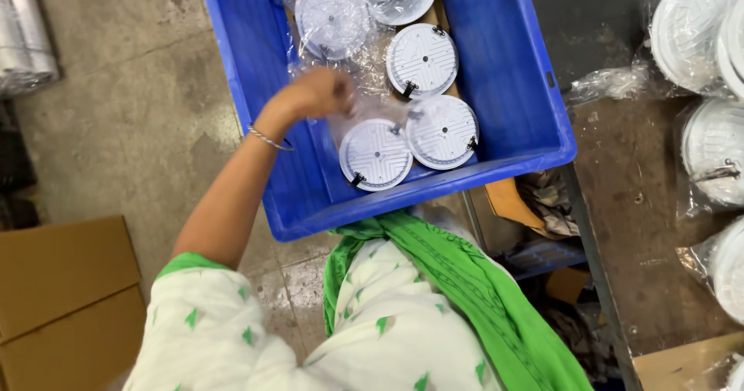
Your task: The person wraps round white LED ceiling light fixtures in clear plastic film, pressing the film over the top and tucking it around the edges, then places the wrapped fixtures into a blue plastic crate and stacks finished ones on the work table.
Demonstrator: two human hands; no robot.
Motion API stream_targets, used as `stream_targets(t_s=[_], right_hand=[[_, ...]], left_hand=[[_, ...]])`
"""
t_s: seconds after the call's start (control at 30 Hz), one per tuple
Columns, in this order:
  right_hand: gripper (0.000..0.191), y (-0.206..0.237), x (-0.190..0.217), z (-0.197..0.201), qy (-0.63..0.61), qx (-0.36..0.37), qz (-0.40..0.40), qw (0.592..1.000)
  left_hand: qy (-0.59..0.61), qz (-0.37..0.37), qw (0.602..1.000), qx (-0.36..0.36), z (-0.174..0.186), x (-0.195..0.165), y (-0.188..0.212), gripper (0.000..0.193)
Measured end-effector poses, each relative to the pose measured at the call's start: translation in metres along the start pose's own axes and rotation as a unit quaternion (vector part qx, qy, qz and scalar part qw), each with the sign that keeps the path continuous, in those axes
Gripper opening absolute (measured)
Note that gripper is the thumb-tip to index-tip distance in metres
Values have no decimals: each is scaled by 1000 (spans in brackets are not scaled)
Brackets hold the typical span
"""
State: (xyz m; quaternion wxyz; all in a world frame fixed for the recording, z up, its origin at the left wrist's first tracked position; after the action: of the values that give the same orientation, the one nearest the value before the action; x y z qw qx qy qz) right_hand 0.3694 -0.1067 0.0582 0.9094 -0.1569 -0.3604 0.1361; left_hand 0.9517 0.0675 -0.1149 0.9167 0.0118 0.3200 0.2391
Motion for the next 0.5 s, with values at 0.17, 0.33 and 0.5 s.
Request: stream_targets(t_s=[0.17,0.33,0.5], right_hand=[[11,-16,53,-20,-61,55,11,997],[17,-8,92,-56,-100,57,70,991],[50,-21,85,-76,-311,40,-99,944]], left_hand=[[277,-69,948,-141,55,-117,-10,13],[313,-143,922,-177,88,-213,5,9],[231,-229,932,-159,109,-281,39,15]])
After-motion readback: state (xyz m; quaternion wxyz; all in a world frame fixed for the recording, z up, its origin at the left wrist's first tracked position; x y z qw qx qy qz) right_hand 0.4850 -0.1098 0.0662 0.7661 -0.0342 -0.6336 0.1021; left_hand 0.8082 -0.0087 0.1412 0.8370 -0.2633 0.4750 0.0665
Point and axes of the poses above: each hand's wrist, its own y-axis away from the middle knuckle, its own z-axis out of the back of the hand, x = y × z, the point moved 2 cm from there along -y, towards the middle knuckle, and after that the axes turned 13 degrees about -x, right-handed, at the moved point
